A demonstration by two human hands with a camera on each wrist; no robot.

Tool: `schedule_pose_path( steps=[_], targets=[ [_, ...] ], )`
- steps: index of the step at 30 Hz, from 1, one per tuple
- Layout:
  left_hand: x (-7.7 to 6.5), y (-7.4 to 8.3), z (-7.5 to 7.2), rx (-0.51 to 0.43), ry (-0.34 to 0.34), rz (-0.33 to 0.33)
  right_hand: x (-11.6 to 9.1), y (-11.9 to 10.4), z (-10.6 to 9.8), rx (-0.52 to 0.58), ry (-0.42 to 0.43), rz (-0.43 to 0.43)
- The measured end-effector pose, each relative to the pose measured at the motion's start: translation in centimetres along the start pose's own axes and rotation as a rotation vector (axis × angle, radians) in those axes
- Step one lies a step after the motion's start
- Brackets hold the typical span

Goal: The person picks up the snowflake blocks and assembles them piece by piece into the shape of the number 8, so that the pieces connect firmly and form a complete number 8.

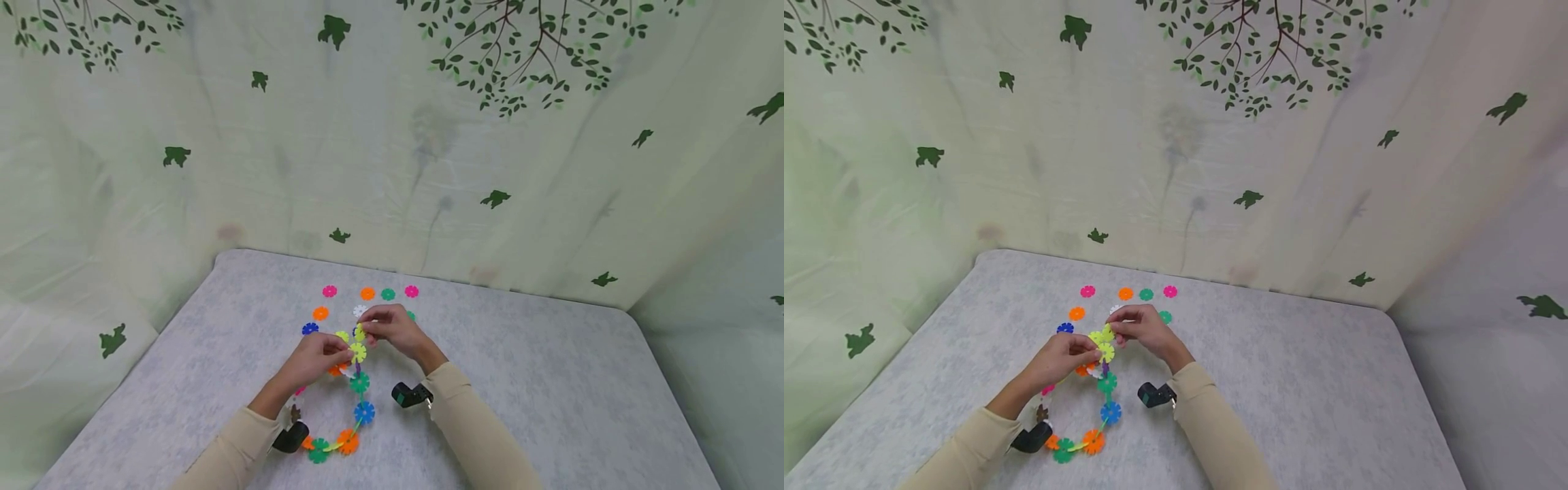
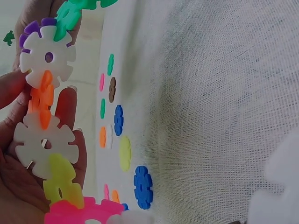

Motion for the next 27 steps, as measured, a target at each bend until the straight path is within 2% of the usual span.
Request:
schedule_pose_path(
  steps=[7, 18, 21, 27],
  targets=[
    [0.3, -0.1, 0.0, 0.025, 0.025, -0.065, -0.8, 0.4, -0.5, 0.026, 0.029, -0.004],
    [0.5, 0.2, 0.0, -0.038, 0.031, -0.08, -1.4, 0.2, -0.2, -0.022, 0.036, -0.144],
    [0.4, 0.2, 0.1, -0.061, 0.058, -0.098, -1.6, 0.1, 0.1, -0.035, 0.059, -0.183],
    [0.1, 0.4, 0.8, -0.111, 0.149, -0.188, -2.0, 0.1, 0.6, -0.058, 0.073, -0.289]
  ],
)
Point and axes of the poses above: each hand's wrist, its own x-axis towards the middle knuckle, its own z-axis out of the palm, y = z × x, the point moved 3 cm from there along x, towards the middle knuckle, and after that the axes turned 3 degrees about y, right-handed, at the moved point
